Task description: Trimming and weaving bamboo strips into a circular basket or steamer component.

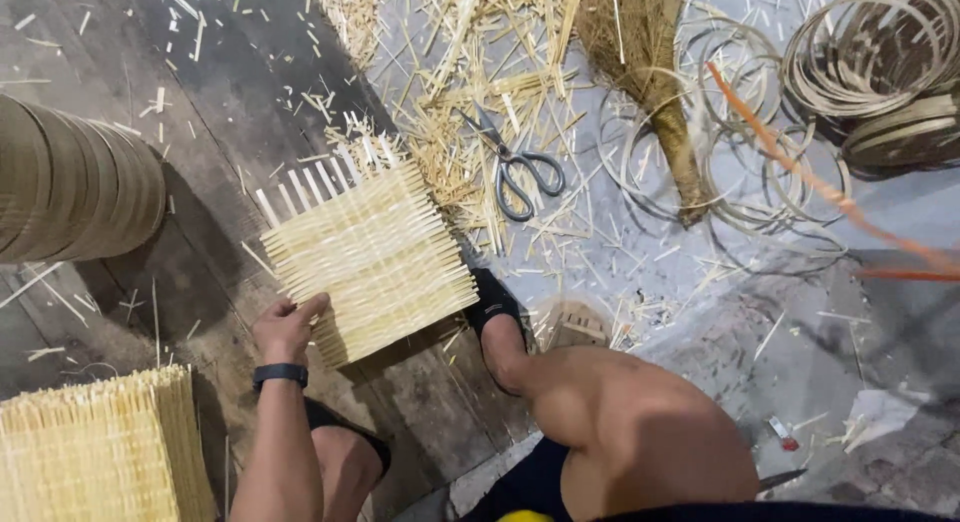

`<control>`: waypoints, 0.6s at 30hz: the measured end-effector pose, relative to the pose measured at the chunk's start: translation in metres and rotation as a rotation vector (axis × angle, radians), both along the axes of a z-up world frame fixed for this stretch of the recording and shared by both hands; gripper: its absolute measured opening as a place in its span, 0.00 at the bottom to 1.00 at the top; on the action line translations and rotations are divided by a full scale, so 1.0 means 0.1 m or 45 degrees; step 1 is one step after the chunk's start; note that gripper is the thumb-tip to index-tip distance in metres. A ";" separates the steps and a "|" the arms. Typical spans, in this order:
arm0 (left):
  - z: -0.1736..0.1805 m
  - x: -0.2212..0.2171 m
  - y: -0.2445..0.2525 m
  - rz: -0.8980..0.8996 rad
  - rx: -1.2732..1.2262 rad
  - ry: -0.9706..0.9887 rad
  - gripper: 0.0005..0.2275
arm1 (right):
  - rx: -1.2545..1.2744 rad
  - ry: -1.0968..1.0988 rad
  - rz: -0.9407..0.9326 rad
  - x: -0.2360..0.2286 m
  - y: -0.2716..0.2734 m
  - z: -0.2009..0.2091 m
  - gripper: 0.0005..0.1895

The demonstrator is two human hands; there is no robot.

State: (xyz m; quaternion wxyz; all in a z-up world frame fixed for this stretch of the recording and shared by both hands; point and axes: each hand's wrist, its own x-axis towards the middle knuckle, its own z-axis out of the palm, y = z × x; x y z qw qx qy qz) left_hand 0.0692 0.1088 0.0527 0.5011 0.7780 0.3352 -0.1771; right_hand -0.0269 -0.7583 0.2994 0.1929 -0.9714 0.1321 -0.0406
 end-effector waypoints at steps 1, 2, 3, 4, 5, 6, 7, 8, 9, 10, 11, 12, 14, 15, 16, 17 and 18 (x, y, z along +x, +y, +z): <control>-0.01 -0.05 0.01 0.026 0.035 0.005 0.18 | -0.006 0.029 0.000 -0.05 0.06 0.02 0.10; 0.00 -0.10 0.01 0.026 0.037 0.018 0.18 | -0.012 0.057 0.001 -0.07 0.09 0.04 0.11; 0.02 -0.07 0.00 0.006 -0.055 -0.038 0.16 | -0.020 0.068 0.007 -0.02 0.13 0.06 0.11; 0.04 -0.04 0.00 -0.015 -0.147 -0.095 0.14 | -0.028 0.079 0.013 0.03 0.16 0.08 0.11; 0.06 -0.05 0.01 -0.015 -0.144 -0.096 0.14 | -0.033 0.094 0.014 0.04 0.18 0.08 0.11; 0.09 -0.05 0.01 -0.049 -0.117 -0.088 0.14 | -0.038 0.109 0.014 0.05 0.20 0.08 0.11; 0.10 -0.04 0.00 -0.088 -0.093 -0.082 0.13 | -0.046 0.122 0.008 0.04 0.21 0.10 0.11; 0.12 0.00 0.00 -0.093 -0.093 -0.084 0.13 | -0.054 0.136 0.003 0.06 0.22 0.11 0.11; 0.12 -0.03 0.00 -0.099 -0.077 -0.077 0.13 | -0.064 0.164 -0.003 0.03 0.23 0.15 0.11; 0.13 -0.06 -0.01 -0.104 -0.061 -0.069 0.13 | -0.075 0.192 -0.009 0.01 0.24 0.19 0.11; 0.07 -0.07 -0.01 -0.110 -0.072 -0.068 0.13 | -0.093 0.210 -0.017 0.01 0.22 0.24 0.11; 0.02 -0.07 0.00 -0.069 -0.115 -0.083 0.12 | -0.112 0.228 -0.025 0.01 0.19 0.30 0.11; -0.03 -0.02 -0.01 -0.016 -0.164 -0.119 0.12 | -0.146 0.241 -0.023 0.18 0.22 0.41 0.12; -0.03 -0.01 0.01 0.005 -0.154 -0.102 0.12 | -0.156 0.250 -0.022 0.26 0.28 0.45 0.12; -0.03 0.01 0.02 0.026 -0.144 -0.086 0.13 | -0.165 0.259 -0.020 0.34 0.34 0.47 0.12; 0.01 -0.01 0.01 0.028 -0.138 -0.079 0.13 | -0.168 0.282 -0.018 0.39 0.34 0.42 0.12; 0.05 -0.03 0.01 0.031 -0.124 -0.039 0.13 | -0.171 0.304 -0.015 0.44 0.34 0.36 0.12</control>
